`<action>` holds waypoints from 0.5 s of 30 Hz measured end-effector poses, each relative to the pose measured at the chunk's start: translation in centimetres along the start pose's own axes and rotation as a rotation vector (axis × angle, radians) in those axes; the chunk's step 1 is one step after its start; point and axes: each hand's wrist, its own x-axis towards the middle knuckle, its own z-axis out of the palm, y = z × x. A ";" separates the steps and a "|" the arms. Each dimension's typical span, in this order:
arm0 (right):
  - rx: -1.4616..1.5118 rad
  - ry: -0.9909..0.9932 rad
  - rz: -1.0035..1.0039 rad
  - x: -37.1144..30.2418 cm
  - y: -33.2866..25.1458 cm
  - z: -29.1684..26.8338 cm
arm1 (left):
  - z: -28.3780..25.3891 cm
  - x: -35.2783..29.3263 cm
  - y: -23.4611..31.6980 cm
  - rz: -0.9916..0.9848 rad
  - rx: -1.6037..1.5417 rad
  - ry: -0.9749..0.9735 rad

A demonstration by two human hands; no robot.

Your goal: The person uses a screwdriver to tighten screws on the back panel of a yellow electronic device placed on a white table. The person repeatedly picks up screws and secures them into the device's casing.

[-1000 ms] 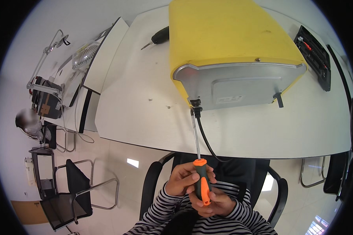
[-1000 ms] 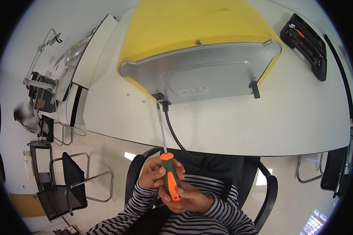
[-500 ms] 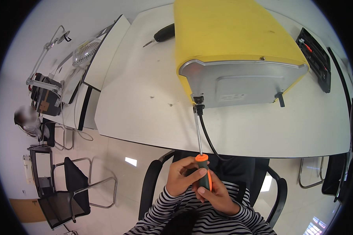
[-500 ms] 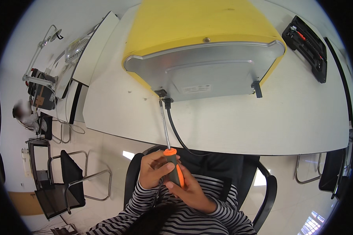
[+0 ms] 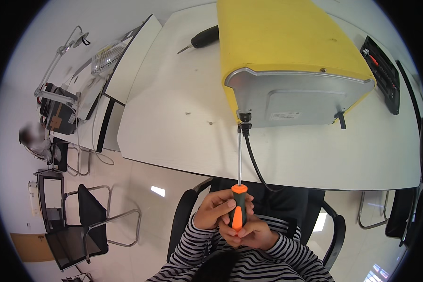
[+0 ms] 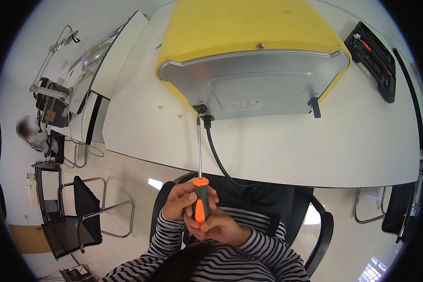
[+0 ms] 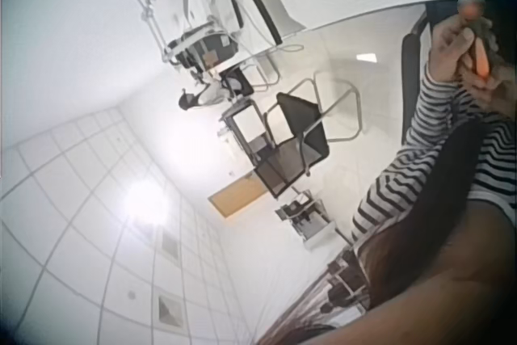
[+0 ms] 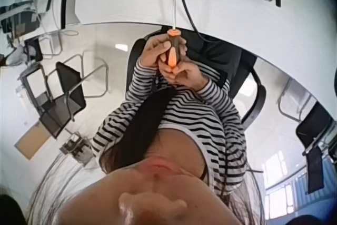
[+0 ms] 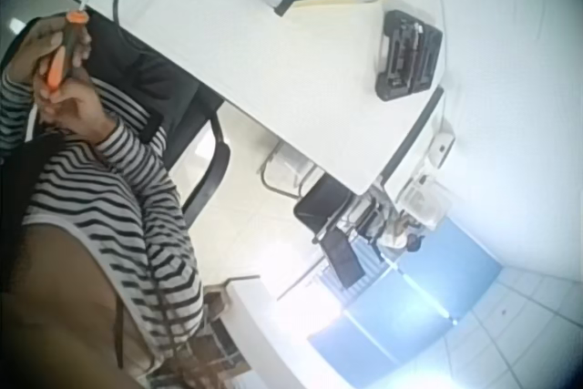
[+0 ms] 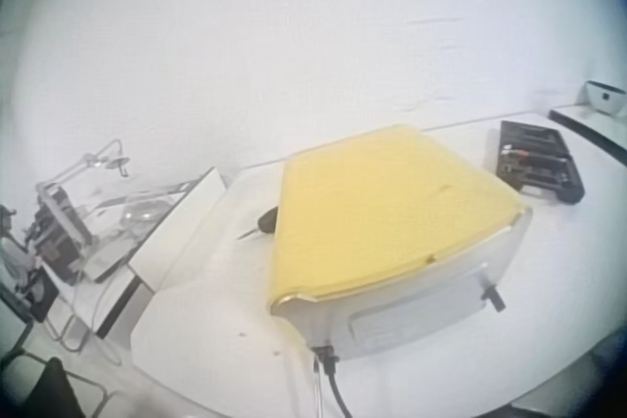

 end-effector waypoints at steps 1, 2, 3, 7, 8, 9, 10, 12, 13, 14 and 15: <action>-0.043 0.035 -0.034 0.0 -0.1 0.1 | 0.0 0.0 0.0 0.018 0.039 0.045; -0.085 0.071 -0.068 0.1 -0.3 0.3 | 0.0 0.0 0.0 0.010 0.046 0.079; -0.128 0.106 -0.102 0.1 -0.4 0.5 | 0.1 0.0 0.0 0.002 0.054 0.112; -0.409 0.311 -0.166 -0.8 -0.1 0.6 | 1.1 0.1 0.8 -0.090 0.095 0.240; -0.511 0.352 -0.188 -0.8 -0.1 0.9 | 1.3 0.2 1.0 -0.129 0.108 0.270; -0.613 0.389 -0.205 -0.8 0.0 1.2 | 1.3 0.2 0.6 -0.041 0.150 0.294; -0.583 0.400 -0.193 -0.7 0.1 1.4 | 1.3 0.4 0.0 0.047 0.193 0.318; -0.524 0.423 -0.173 -0.4 0.2 1.6 | 1.5 0.7 -0.5 0.145 0.264 0.350; -0.477 0.433 -0.132 -0.4 0.1 1.4 | 1.7 0.8 -0.6 0.155 0.292 0.358; -0.431 0.442 -0.090 -0.4 0.0 1.2 | 1.7 0.9 -0.6 0.165 0.320 0.367; -0.382 0.451 -0.049 -0.3 -0.1 1.0 | 1.5 0.7 -0.5 0.186 0.371 0.329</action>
